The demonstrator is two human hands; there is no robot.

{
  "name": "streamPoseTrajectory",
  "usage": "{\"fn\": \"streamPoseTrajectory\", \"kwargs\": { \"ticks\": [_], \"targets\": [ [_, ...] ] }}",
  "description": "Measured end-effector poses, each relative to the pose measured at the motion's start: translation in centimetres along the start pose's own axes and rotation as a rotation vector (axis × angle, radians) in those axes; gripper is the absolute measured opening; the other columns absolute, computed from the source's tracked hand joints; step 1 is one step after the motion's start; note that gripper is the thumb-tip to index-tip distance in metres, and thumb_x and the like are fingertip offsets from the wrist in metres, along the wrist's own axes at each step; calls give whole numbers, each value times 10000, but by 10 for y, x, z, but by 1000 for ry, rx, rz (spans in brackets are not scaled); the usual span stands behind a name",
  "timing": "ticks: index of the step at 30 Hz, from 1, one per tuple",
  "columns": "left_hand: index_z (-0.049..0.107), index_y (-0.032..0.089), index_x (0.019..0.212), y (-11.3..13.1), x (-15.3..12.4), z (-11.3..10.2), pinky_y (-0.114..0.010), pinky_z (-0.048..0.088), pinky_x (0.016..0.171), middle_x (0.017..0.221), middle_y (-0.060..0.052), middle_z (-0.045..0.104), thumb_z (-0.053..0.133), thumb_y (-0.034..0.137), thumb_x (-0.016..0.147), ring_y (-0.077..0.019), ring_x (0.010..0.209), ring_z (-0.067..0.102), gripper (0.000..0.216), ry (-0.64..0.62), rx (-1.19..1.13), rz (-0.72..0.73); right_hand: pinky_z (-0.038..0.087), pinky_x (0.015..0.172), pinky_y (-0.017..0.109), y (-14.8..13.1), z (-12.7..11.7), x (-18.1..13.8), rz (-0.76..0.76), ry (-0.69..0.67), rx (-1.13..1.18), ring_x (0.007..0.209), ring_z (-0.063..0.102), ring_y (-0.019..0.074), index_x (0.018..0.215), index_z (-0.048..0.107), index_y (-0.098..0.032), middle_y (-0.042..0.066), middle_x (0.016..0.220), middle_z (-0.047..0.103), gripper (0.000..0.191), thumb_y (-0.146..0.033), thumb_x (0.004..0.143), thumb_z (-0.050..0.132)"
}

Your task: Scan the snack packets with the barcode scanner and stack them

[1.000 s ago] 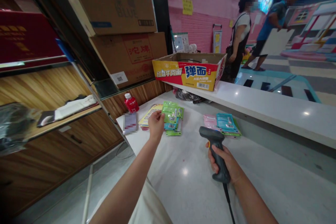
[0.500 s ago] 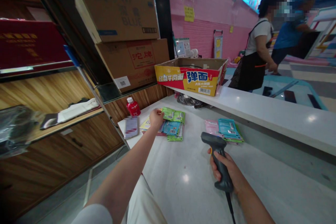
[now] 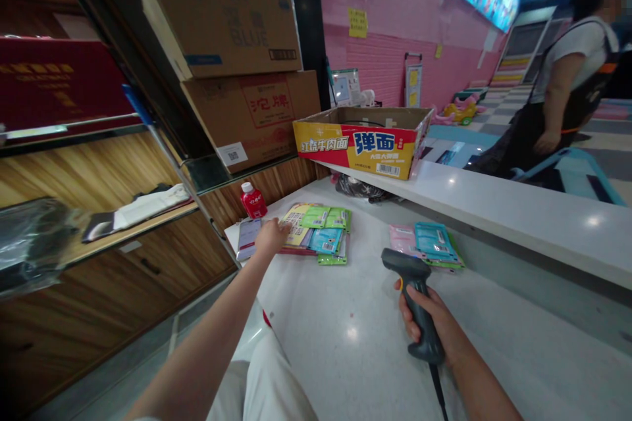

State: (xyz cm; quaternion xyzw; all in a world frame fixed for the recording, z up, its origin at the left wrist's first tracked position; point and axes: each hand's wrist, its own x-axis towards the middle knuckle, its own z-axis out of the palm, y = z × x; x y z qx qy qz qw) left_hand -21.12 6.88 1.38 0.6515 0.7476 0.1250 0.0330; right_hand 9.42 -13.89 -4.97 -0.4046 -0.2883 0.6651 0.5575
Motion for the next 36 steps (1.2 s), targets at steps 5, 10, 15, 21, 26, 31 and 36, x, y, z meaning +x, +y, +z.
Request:
{"fn": "streamPoseTrajectory", "kwargs": {
  "ticks": [5,10,15,21,26,31,36],
  "targets": [
    [613,142,1066,2,-13,4,-337,460,730,1088,-179,636,411,471,902,-303,964,635,420,-26,12,-24,323,324,183,0,0,-2,-11,-1,-16,308,417,61,951,560,-208,-54,535,551,347,-494,779,655],
    [620,121,1073,9,-27,4,-393,465,761,1084,-200,619,396,484,901,-342,986,606,460,16,55,-39,339,331,186,-2,1,-2,10,-1,-15,316,424,61,958,568,-212,-56,547,551,348,-488,772,667],
    [597,118,1137,25,-39,-1,-475,395,942,1228,-221,543,450,419,898,-367,1182,475,411,229,20,101,349,331,174,0,1,0,-3,5,-17,320,434,52,966,575,-201,-55,550,562,343,-472,778,671],
    [610,192,1109,69,-58,13,-459,332,1042,1224,-148,544,550,287,853,-316,1200,436,280,317,-314,481,355,312,174,-10,1,0,-37,81,-78,307,441,63,942,556,-201,-63,520,560,347,-455,753,699],
    [659,193,944,116,-84,48,-396,441,898,957,-101,647,604,188,777,-253,934,587,177,53,-636,623,379,328,174,-35,-9,-5,-141,189,-51,329,463,65,943,569,-204,-65,524,564,362,-448,726,725],
    [659,163,864,169,-101,79,-302,472,718,804,-81,680,608,175,759,-203,755,630,117,-263,-764,404,392,333,175,-50,-16,-10,-227,252,24,340,470,69,895,579,-205,-59,523,574,303,-402,729,739],
    [649,156,907,203,-103,83,-304,464,743,976,-124,693,630,507,762,-250,923,645,380,-265,-521,200,396,330,179,-49,-18,-7,-244,266,46,330,469,72,887,585,-199,-55,512,581,324,-404,704,756]
  ]
}}
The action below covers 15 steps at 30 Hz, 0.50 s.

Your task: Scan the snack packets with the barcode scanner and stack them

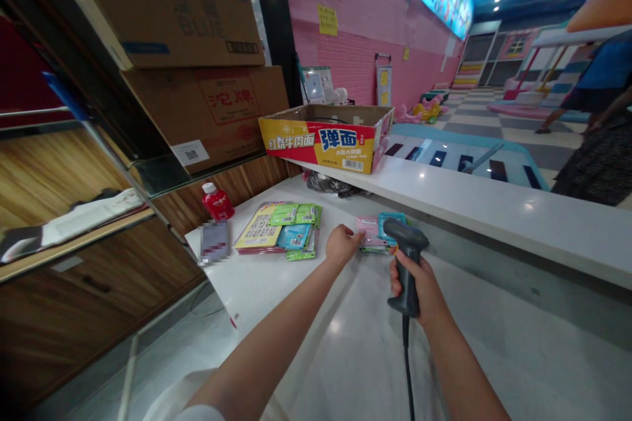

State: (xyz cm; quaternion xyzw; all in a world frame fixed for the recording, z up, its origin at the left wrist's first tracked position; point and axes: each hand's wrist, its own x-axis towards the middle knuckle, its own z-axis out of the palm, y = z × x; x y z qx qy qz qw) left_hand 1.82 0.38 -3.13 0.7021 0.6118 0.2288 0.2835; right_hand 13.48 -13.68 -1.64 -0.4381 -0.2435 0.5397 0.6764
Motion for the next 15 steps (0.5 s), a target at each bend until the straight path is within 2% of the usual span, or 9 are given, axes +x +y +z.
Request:
{"fn": "streamPoseTrajectory", "kwargs": {
  "ticks": [3,8,11,15],
  "targets": [
    [652,164,888,5,5,3,-312,467,726,999,-132,697,669,591,681,-279,942,652,475,-71,31,-89,395,329,178,2,1,1,3,1,3,332,469,71,882,583,-195,-53,512,583,320,-406,709,751],
    [630,165,751,0,15,8,-325,477,731,879,-117,709,734,464,659,-279,911,660,329,-89,-123,-181,400,339,178,2,2,-1,10,-1,6,341,473,72,903,582,-198,-60,515,579,323,-400,714,747],
    [554,162,630,-3,15,7,-323,501,683,673,-64,649,769,345,647,-257,804,667,282,-69,-388,-211,401,340,176,3,4,-2,15,-2,3,343,476,71,901,580,-195,-60,516,580,329,-400,710,752],
    [479,166,686,-10,5,-5,-302,540,603,555,33,532,722,205,708,-169,614,642,247,-96,-790,-239,397,332,174,5,8,-3,26,-10,-13,339,478,72,902,579,-189,-56,517,587,336,-398,707,757]
  ]
}}
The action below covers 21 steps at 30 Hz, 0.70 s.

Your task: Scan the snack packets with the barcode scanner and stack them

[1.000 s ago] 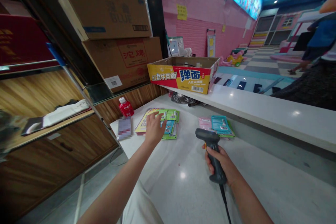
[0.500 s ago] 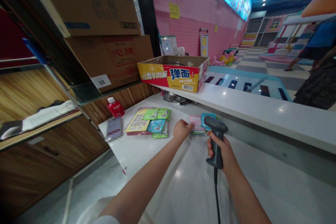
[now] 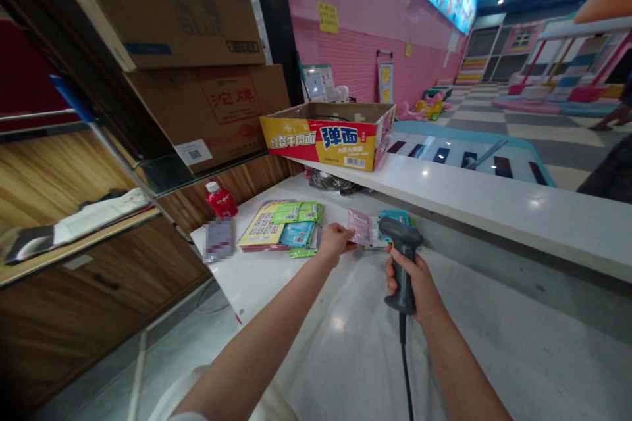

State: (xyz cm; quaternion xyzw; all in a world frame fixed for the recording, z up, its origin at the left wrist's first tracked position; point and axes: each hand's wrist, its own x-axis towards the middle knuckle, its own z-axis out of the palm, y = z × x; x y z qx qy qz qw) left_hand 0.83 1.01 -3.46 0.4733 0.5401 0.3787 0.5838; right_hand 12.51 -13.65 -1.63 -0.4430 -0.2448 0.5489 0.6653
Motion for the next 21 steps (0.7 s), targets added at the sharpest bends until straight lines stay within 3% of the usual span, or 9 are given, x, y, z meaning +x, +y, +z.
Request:
{"fn": "streamPoseTrajectory", "kwargs": {
  "ticks": [5,8,11,16,21],
  "targets": [
    [498,164,913,-5,-19,-47,-331,581,636,658,26,606,746,237,700,-142,628,648,335,-49,-327,149,388,322,169,1,7,-4,16,-20,-48,329,471,69,919,571,-192,-62,510,578,353,-408,707,754],
    [545,152,1010,-14,-28,-79,-315,580,679,816,-41,684,744,340,699,-158,731,670,414,-25,-370,310,383,314,166,1,13,-7,45,-57,-144,323,468,68,947,556,-197,-68,509,574,369,-419,718,742],
    [593,138,981,-27,-33,-101,-300,574,680,887,-75,703,742,431,686,-177,768,677,442,39,-368,409,388,308,173,2,22,-13,64,-125,-267,318,472,75,988,542,-192,-68,509,578,399,-438,731,722],
    [594,140,960,-44,-34,-110,-302,570,675,904,-93,714,740,491,676,-200,779,689,474,143,-407,438,375,303,168,1,35,-24,129,-223,-436,306,464,73,1033,517,-191,-82,496,566,448,-471,732,696],
    [588,143,974,-48,-33,-111,-335,575,693,928,-102,712,713,463,705,-217,806,690,436,182,-388,426,348,307,150,-3,37,-28,173,-271,-508,307,461,59,945,513,-193,-85,498,559,385,-478,746,678]
  ]
}}
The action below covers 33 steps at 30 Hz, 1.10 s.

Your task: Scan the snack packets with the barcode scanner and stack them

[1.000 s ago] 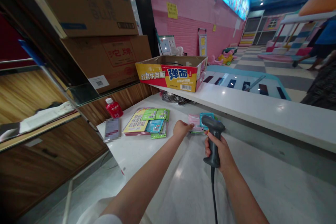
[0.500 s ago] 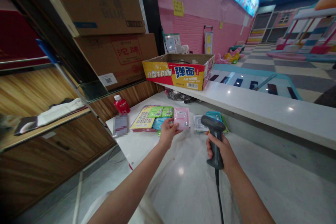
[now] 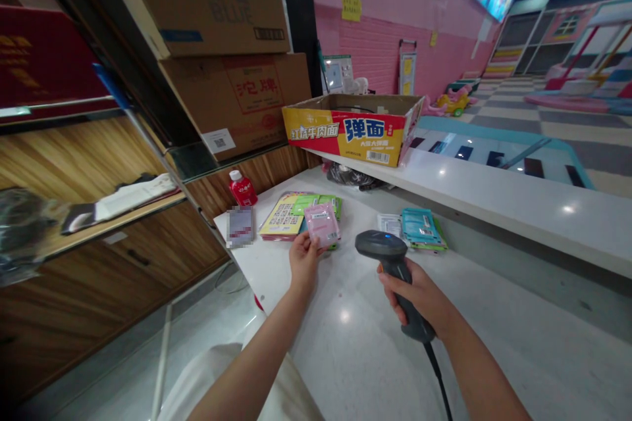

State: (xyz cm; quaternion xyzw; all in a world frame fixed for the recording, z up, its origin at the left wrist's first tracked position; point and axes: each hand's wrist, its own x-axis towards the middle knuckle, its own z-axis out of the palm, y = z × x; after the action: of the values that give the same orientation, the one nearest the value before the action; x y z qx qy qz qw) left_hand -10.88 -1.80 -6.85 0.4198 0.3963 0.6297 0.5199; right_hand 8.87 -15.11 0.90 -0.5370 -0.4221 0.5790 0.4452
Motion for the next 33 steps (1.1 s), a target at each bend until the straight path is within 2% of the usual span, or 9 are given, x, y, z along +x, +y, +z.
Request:
{"fn": "streamPoseTrajectory", "kwargs": {
  "ticks": [5,11,16,21,24,27,30,33],
  "targets": [
    [608,157,933,3,0,0,-343,580,705,907,-80,698,662,368,742,-214,835,674,290,25,119,6,358,310,152,0,-2,0,-7,-9,35,309,466,62,914,514,-198,-82,500,560,370,-484,746,679],
    [578,152,955,2,-1,1,-322,576,705,931,-82,698,691,425,727,-201,818,676,373,-24,42,-20,350,299,161,4,-1,2,-6,12,92,299,460,71,897,551,-197,-65,493,569,362,-468,716,709],
    [592,154,994,0,-5,1,-311,570,695,945,-79,694,696,461,732,-196,827,663,417,-77,59,0,358,297,169,22,-2,11,-44,-6,246,290,462,76,929,541,-212,-68,512,575,329,-443,753,695],
    [623,156,955,8,-5,0,-317,553,723,915,-70,687,664,444,754,-193,826,650,354,-97,117,60,343,305,159,44,-3,20,-43,-3,390,292,442,60,935,550,-206,-64,515,564,319,-444,771,685],
    [603,163,963,25,14,-4,-301,546,712,907,-69,686,633,403,771,-182,802,652,309,-37,135,133,347,311,161,49,-3,21,-42,28,416,302,435,56,926,560,-203,-61,520,562,306,-446,781,677],
    [571,157,1018,47,54,-13,-285,539,660,877,-64,682,570,322,798,-172,745,653,275,89,234,190,342,321,150,48,-2,21,-38,31,435,315,443,48,892,572,-195,-58,522,557,298,-444,774,687],
    [590,135,1034,66,98,-26,-291,524,656,843,-72,682,500,219,813,-187,741,656,253,219,547,129,332,322,146,48,-3,23,-30,27,453,316,440,44,891,576,-196,-58,522,555,296,-439,770,694],
    [632,133,1029,75,126,-34,-307,496,739,913,-107,696,504,170,810,-222,861,659,256,260,955,71,337,319,153,50,-4,26,-27,21,473,313,430,46,906,577,-198,-55,529,561,296,-441,778,688]
  ]
}}
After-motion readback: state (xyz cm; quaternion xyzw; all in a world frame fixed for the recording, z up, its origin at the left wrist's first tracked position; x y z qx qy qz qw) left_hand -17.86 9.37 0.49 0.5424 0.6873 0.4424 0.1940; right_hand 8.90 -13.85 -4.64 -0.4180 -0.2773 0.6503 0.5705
